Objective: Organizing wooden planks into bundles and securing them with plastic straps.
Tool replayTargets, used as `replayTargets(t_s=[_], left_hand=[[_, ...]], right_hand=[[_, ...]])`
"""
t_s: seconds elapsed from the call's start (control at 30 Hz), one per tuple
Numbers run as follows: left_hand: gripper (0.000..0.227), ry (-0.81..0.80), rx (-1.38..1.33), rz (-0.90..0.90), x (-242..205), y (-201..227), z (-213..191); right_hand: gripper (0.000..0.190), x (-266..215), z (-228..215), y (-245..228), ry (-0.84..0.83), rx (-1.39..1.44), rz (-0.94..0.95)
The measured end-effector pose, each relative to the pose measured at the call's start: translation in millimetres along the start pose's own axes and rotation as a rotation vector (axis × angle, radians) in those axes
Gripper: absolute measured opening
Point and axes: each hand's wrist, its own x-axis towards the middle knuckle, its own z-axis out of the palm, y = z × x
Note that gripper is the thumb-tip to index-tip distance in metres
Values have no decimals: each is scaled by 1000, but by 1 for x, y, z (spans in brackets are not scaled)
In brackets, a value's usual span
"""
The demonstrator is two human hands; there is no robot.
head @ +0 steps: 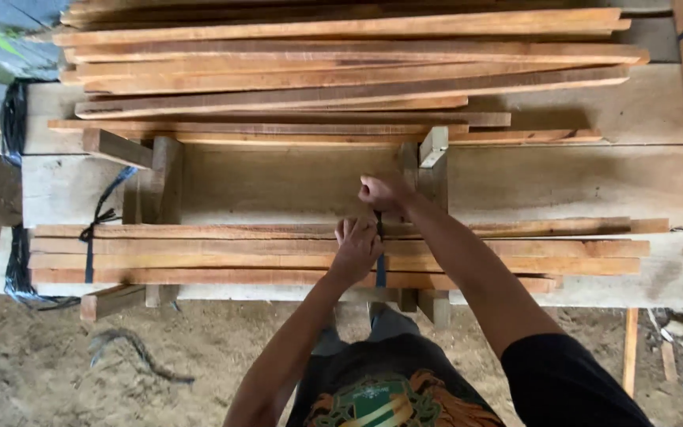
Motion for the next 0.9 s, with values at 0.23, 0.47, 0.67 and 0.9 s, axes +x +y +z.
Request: replayTargets(t_s=[0.23, 0.47, 0.67, 0.9], left_hand=[[33, -174, -85, 152, -11, -30, -41], [62, 93, -23, 207, -62, -196, -92], [53, 231, 450, 153, -100, -303, -209], [65, 115, 483, 109, -143, -304, -241]], right_hand=[[31, -4, -8, -2, -77, -22, 92], [39, -26, -26, -68, 42, -211, 59], [37, -65, 5, -119, 547, -306, 85], [58, -152, -5, -205, 753, -335, 7]])
